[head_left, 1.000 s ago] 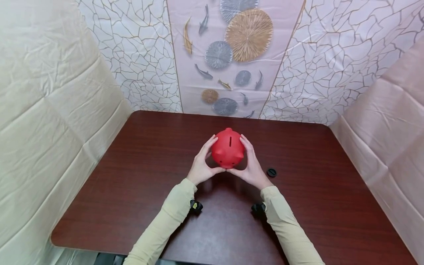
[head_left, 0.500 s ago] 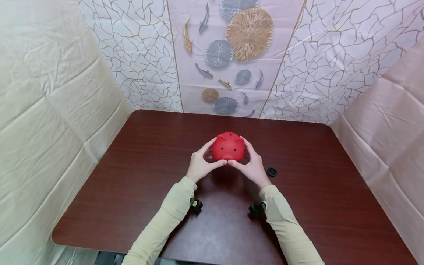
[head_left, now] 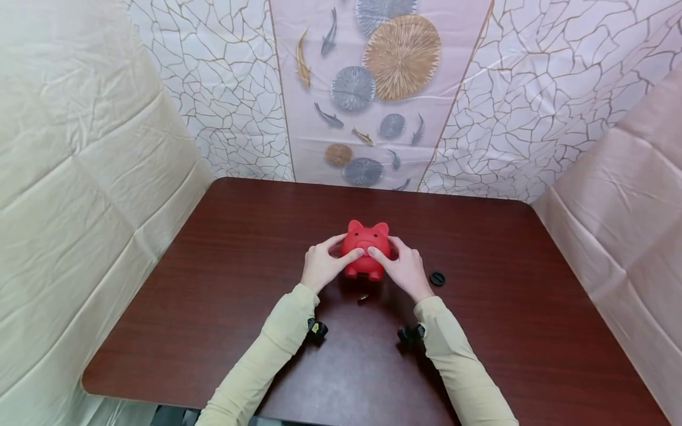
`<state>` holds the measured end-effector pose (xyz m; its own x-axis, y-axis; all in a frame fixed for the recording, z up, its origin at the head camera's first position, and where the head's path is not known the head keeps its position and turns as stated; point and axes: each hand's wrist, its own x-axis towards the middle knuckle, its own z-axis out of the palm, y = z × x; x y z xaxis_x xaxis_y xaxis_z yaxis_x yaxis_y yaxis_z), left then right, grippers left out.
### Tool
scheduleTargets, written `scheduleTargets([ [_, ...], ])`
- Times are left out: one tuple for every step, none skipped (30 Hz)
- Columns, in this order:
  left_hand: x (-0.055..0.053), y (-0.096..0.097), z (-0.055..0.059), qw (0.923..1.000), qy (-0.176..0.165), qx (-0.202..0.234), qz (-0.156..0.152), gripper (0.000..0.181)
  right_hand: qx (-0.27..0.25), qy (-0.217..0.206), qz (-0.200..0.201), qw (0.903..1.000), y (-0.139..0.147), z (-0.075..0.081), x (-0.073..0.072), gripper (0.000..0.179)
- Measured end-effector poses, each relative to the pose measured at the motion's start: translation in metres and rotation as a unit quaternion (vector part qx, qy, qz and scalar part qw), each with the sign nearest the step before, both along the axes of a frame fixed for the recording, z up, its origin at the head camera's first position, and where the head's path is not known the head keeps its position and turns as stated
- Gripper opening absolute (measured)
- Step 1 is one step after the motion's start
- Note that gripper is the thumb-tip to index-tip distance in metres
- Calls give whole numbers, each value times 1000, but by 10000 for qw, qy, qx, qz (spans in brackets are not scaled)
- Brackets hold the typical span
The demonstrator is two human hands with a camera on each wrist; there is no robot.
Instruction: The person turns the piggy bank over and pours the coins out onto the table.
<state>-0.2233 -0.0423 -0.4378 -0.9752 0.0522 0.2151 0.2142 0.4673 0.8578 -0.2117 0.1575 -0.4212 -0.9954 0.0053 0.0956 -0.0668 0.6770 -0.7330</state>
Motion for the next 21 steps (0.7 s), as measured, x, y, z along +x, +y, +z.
scheduleTargets([
  [0, 0, 0, 9999, -27, -121, 53, 61, 69, -46, -3, 10000, 0, 0, 0, 74],
  [0, 0, 0, 9996, -56, -240, 105, 61, 130, -84, -1, 9999, 0, 0, -1, 74],
  [0, 1, 1, 9994, -80, -316, 142, 61, 197, -103, -2, 9998, 0, 1, -1, 73],
  [-1, 1, 1, 9991, -101, -370, 164, 61, 248, -112, 7, 9996, -1, 1, -1, 72],
  [-1, 1, 2, 9990, -111, -403, 179, 61, 290, -115, 16, 9995, -1, 1, -2, 71],
  [-1, 1, 2, 9988, -116, -424, 193, 61, 332, -113, 32, 9994, -1, 1, -2, 71],
  [-1, 2, 2, 9988, -122, -429, 204, 61, 360, -114, 53, 9993, -1, 1, -3, 70],
  [-2, 2, 3, 9988, -119, -425, 218, 61, 385, -117, 62, 9992, -1, 1, -4, 71],
  [-2, 2, 3, 9988, -115, -413, 232, 61, 404, -123, 81, 9991, -1, 1, -5, 71],
  [-3, 2, 4, 9988, -117, -411, 245, 61, 407, -137, 92, 9990, -2, 1, -6, 71],
  [-3, 2, 4, 9987, -112, -419, 260, 61, 418, -149, 100, 9990, -1, 1, -7, 71],
  [-3, 2, 4, 9987, -121, -421, 266, 60, 427, -154, 113, 9989, -1, 1, -8, 71],
  [-4, 2, 4, 9987, -136, -417, 261, 61, 427, -168, 125, 9989, -1, 1, -9, 72],
  [-4, 2, 4, 9987, -153, -418, 255, 61, 423, -182, 131, 9989, -1, 1, -9, 72],
  [-4, 2, 4, 9987, -171, -419, 240, 62, 406, -197, 130, 9989, -1, 1, -9, 73],
  [-4, 2, 4, 9987, -192, -417, 222, 63, 387, -222, 127, 9989, -1, 1, -9, 73],
  [-4, 2, 4, 9987, -217, -416, 205, 64, 369, -254, 133, 9989, -1, 0, -8, 74],
  [-4, 2, 3, 9987, -245, -402, 184, 65, 341, -291, 140, 9989, 0, 0, -8, 75],
  [-3, 2, 3, 9987, -268, -393, 168, 65, 319, -330, 142, 9988, 0, -1, -7, 76],
  [-3, 3, 2, 9987, -286, -397, 156, 66, 290, -367, 142, 9988, 0, -1, -7, 76],
  [-2, 3, 1, 9987, -303, -395, 138, 66, 264, -412, 148, 9987, 1, -2, -6, 76],
])
